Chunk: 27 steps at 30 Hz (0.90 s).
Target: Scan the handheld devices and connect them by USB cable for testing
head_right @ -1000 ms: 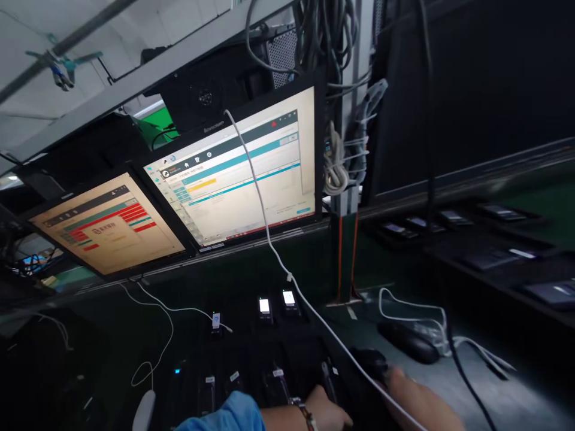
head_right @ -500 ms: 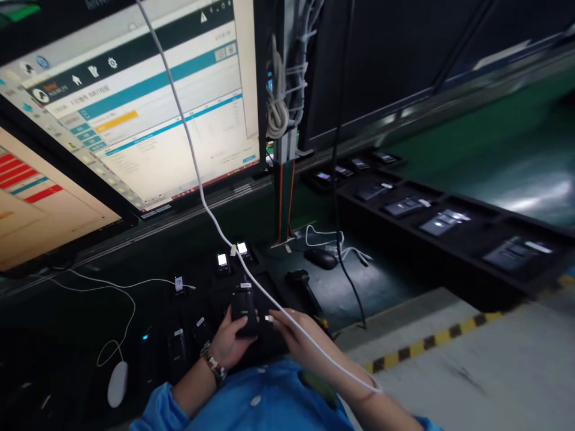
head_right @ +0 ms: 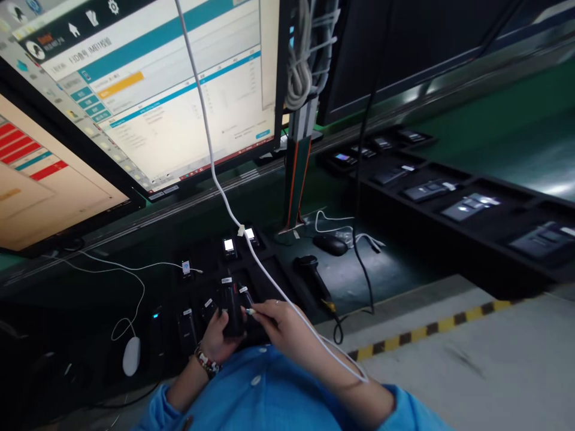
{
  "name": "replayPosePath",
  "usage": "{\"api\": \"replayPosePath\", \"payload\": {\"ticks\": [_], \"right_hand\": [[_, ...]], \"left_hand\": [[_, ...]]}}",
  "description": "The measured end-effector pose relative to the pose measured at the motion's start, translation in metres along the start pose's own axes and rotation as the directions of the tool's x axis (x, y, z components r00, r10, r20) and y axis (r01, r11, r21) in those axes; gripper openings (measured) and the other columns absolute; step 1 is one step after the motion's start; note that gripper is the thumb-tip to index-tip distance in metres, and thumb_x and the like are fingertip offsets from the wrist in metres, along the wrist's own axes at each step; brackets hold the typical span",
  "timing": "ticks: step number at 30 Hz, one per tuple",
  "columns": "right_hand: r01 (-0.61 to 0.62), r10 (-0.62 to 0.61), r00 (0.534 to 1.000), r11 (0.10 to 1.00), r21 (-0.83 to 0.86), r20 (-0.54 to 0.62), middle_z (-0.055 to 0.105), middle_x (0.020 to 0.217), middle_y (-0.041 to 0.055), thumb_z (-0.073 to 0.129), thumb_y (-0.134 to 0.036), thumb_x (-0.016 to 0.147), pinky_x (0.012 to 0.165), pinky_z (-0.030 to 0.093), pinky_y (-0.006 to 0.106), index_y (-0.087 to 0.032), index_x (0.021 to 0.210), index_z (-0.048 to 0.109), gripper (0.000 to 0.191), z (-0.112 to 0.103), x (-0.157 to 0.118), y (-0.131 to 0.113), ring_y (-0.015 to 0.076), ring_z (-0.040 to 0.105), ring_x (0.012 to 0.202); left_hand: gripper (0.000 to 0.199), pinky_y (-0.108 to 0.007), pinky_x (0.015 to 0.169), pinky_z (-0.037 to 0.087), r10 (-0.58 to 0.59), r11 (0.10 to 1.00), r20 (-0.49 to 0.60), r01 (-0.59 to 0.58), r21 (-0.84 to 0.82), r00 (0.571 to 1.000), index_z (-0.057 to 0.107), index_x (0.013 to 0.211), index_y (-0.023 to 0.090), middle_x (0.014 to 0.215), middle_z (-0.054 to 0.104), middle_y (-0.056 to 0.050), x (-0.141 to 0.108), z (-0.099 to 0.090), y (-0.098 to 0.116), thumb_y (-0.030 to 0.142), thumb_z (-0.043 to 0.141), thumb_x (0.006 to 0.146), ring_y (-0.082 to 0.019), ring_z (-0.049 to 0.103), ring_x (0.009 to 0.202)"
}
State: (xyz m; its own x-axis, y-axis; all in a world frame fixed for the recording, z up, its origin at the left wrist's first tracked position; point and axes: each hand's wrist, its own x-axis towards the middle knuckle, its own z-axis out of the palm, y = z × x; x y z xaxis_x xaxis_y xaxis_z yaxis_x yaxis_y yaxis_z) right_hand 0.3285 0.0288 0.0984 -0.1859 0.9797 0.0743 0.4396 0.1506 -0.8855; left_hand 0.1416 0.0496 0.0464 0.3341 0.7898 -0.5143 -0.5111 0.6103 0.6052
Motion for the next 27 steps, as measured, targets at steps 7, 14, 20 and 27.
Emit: {"api": "replayPosePath", "payload": {"ticks": [7,14,20,27], "right_hand": [[0.076,-0.070,0.996,0.987,-0.138,0.046,0.074,0.086,0.0077,0.049,-0.021,0.089,0.071,0.052,0.026,-0.018,0.100,0.073,0.027,0.021,0.004,-0.012,0.0178,0.069,0.079],[-0.012,0.115,0.974,0.890,-0.456,0.198,0.076,0.084,0.0069,0.051,-0.022,0.087,0.067,0.046,0.027,-0.020,0.085,0.075,0.025,0.039,0.019,-0.016,0.0203,0.070,0.076],[-0.020,0.190,0.949,0.831,-0.556,0.250,0.076,0.080,0.0070,0.049,-0.025,0.088,0.062,0.042,0.026,-0.021,0.079,0.075,0.028,0.047,0.025,-0.017,0.0196,0.069,0.073],[-0.023,0.227,0.939,0.788,-0.616,0.256,0.075,0.080,0.0108,0.045,-0.023,0.091,0.059,0.039,0.027,-0.016,0.081,0.073,0.030,0.069,0.031,-0.011,0.0205,0.069,0.073]], "left_hand": [[0.072,-0.042,0.096,0.049,0.133,0.964,0.049,-0.141,0.226,0.990,0.045,0.125,0.031,0.119,0.064,-0.002,-0.009,0.010,0.002,0.017,0.078,0.063,-0.019,0.063,0.104],[0.094,-0.042,0.116,0.029,0.303,0.706,0.091,-0.288,0.648,0.949,0.017,0.149,0.028,0.153,0.034,-0.011,-0.015,0.012,0.004,0.029,0.071,0.072,-0.026,0.039,0.136],[0.095,-0.045,0.110,0.035,0.375,0.491,-0.004,-0.195,0.849,0.927,0.008,0.151,0.024,0.135,0.042,-0.015,-0.014,-0.004,-0.004,0.030,0.065,0.075,-0.025,0.049,0.121],[0.076,-0.047,0.108,0.035,0.508,0.314,-0.054,-0.127,0.941,0.860,0.023,0.148,0.025,0.132,0.041,-0.016,-0.010,-0.010,-0.010,0.026,0.055,0.079,-0.029,0.043,0.125]]}}
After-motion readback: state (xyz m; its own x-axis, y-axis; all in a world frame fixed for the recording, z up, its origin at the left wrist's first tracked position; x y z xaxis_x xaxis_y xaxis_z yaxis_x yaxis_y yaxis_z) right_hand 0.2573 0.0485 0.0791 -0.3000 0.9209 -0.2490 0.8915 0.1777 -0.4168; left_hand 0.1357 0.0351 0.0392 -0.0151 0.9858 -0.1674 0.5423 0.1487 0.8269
